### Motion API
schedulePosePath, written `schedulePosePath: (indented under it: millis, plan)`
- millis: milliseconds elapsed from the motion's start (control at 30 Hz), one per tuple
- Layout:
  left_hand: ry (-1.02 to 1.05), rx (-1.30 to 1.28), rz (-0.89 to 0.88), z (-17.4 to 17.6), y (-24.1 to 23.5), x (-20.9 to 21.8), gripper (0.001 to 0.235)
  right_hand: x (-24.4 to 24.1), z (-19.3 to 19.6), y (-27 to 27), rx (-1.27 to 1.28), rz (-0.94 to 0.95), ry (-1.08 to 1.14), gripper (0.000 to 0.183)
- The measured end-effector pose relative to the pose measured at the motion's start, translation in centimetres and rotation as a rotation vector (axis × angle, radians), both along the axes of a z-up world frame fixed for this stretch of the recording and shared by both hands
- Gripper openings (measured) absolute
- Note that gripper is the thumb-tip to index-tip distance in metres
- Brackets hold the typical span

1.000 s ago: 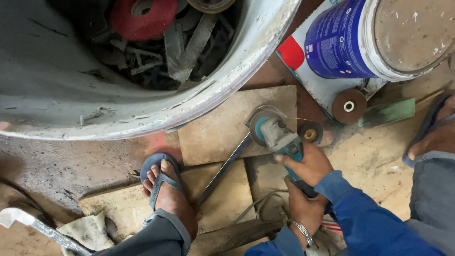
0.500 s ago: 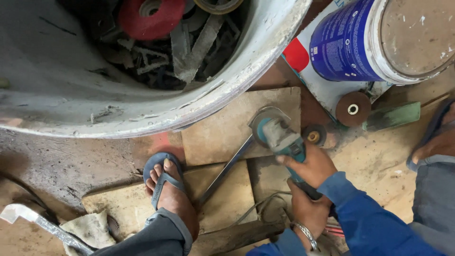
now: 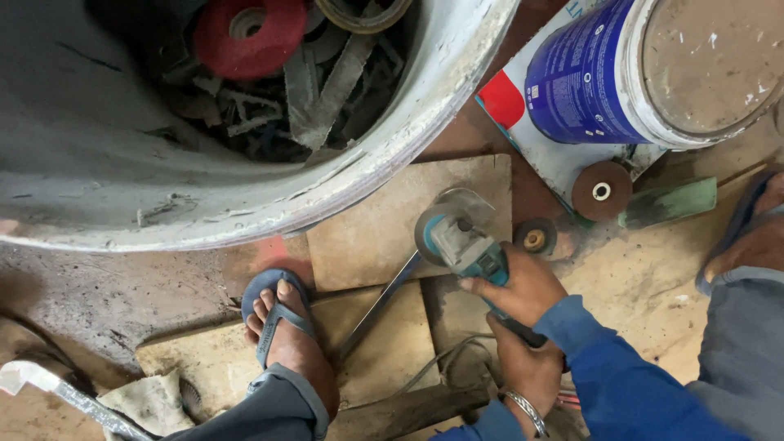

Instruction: Using a handheld angle grinder to smooth and finish the edges of a metal component on a workshop floor.

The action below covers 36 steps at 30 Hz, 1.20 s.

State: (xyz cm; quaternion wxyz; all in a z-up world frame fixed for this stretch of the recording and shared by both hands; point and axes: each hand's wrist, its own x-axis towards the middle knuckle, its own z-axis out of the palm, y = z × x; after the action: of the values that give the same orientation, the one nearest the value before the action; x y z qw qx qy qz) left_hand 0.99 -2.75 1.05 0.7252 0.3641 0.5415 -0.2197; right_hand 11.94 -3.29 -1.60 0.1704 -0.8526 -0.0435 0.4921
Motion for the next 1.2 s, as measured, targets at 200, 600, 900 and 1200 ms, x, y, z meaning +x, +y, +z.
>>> schedulePosePath:
  millis: [200,600,900,1200]
  plan:
    - [-0.106,0.1,-0.093,-0.7,0.3,0.0,0.08,0.0,-1.3,-1.8,-0.068,-0.11,-0.116,0.06]
    - [-0.024,0.01,-0.289,-0.5,1.0,0.3,0.109,0.0,-0.7,-1.8,-0.13,-0.15,-0.051,0.062]
    - [0.025,0.021,-0.375,-1.3,0.7,-0.2,0.127,0.0,-0.6,-1.2,-0.107,-0.187,-0.048,0.059]
    - [-0.055,-0.016,-0.318,-0.1,2.3,0.4,0.082,-0.3,-0.8,-2.1,-0.145,-0.235,-0.05,0.086]
